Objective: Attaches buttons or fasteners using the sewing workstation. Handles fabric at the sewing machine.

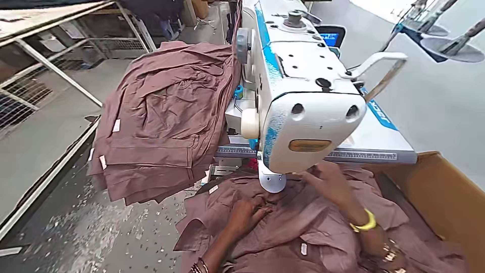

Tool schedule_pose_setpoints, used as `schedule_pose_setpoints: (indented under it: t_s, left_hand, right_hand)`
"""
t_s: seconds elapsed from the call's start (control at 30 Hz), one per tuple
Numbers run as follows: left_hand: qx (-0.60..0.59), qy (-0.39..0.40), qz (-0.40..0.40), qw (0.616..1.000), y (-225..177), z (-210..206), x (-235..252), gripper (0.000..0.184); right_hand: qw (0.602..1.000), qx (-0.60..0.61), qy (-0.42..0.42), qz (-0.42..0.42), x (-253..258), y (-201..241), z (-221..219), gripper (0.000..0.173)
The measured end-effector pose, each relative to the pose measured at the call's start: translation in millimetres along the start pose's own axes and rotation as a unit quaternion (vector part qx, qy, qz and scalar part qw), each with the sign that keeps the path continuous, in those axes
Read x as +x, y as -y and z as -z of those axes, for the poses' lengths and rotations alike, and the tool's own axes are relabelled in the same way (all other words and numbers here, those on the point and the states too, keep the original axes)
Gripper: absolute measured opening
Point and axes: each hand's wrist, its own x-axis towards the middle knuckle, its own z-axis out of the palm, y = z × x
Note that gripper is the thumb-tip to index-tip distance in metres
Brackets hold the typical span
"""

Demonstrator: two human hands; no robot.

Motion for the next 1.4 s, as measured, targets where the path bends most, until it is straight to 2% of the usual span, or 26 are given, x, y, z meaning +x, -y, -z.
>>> schedule_pose_setpoints:
  t_s: [0.1,0.17,0.23,0.3,0.53,0.6,0.67,0.73,0.77,0.8,0.87,0.93,1.03,1.1,1.23,1.4]
  left_hand:
    - [0.017,0.001,0.007,1.0,-1.8,0.0,-1.0,0.044]
    - [0.027,-0.021,0.006,0.999,-3.0,-3.6,-1.0,0.042]
    - [0.033,-0.044,-0.004,0.998,-2.7,-6.7,-0.6,0.041]
    - [0.04,-0.056,-0.018,0.997,-0.7,-8.4,0.9,0.04]
    - [0.035,-0.027,-0.02,0.999,4.0,-5.8,6.3,0.046]
    - [0.001,0.009,-0.037,0.999,2.7,5.6,3.8,0.04]
    - [-0.041,0.05,-0.089,0.994,-3.5,34.9,-5.2,0.027]
    - [-0.035,-0.006,-0.162,0.986,-19.6,65.0,-20.2,0.021]
    - [-0.022,-0.05,-0.192,0.98,-30.2,77.6,-24.3,0.021]
    - [-0.013,-0.086,-0.209,0.974,-40.4,88.0,-26.4,0.022]
    - [-0.025,-0.136,-0.209,0.968,-54.8,101.8,-21.6,0.027]
    - [-0.106,-0.152,-0.17,0.968,-63.4,105.5,-9.4,0.024]
    - [-0.27,-0.149,-0.031,0.951,-74.5,99.8,8.8,0.012]
    - [-0.319,-0.159,0.011,0.934,-80.0,96.7,17.2,0.01]
    - [-0.307,-0.187,0.018,0.933,-84.6,96.9,24.0,0.007]
    - [-0.281,-0.185,0.021,0.942,-83.9,99.2,25.1,0.007]
  right_hand:
    - [0.988,0.148,-0.005,-0.034,17.1,31.7,-32.0,0.029]
    - [0.976,0.205,-0.01,-0.074,19.3,42.9,-41.1,0.036]
    - [0.972,0.216,-0.027,-0.091,18.8,48.8,-45.9,0.043]
    - [0.973,0.204,-0.041,-0.1,18.8,52.1,-48.1,0.042]
    - [0.973,0.178,-0.056,-0.137,18.0,52.3,-57.7,0.041]
    - [0.97,0.193,-0.007,-0.145,17.4,45.6,-51.7,0.052]
    - [0.968,0.165,0.11,-0.151,13.2,35.5,-30.8,0.074]
    - [0.962,0.089,0.226,-0.126,-0.1,26.9,-15.2,0.09]
    - [0.957,0.066,0.264,-0.099,-7.8,28.8,-10.9,0.084]
    - [0.957,0.062,0.274,-0.065,-16.2,30.5,-11.9,0.07]
    - [0.969,0.118,0.215,-0.034,-23.6,36.1,-15.9,0.044]
    - [0.976,0.139,0.147,-0.075,-17.4,42.8,-8.7,0.034]
    - [0.977,0.106,0.103,-0.155,3.0,42.4,-2.9,0.026]
    - [0.978,0.095,0.082,-0.165,13.4,37.0,-6.8,0.024]
    - [0.98,0.084,0.073,-0.165,23.3,31.0,-8.7,0.024]
    - [0.978,0.08,0.088,-0.172,25.1,35.3,-8.3,0.02]
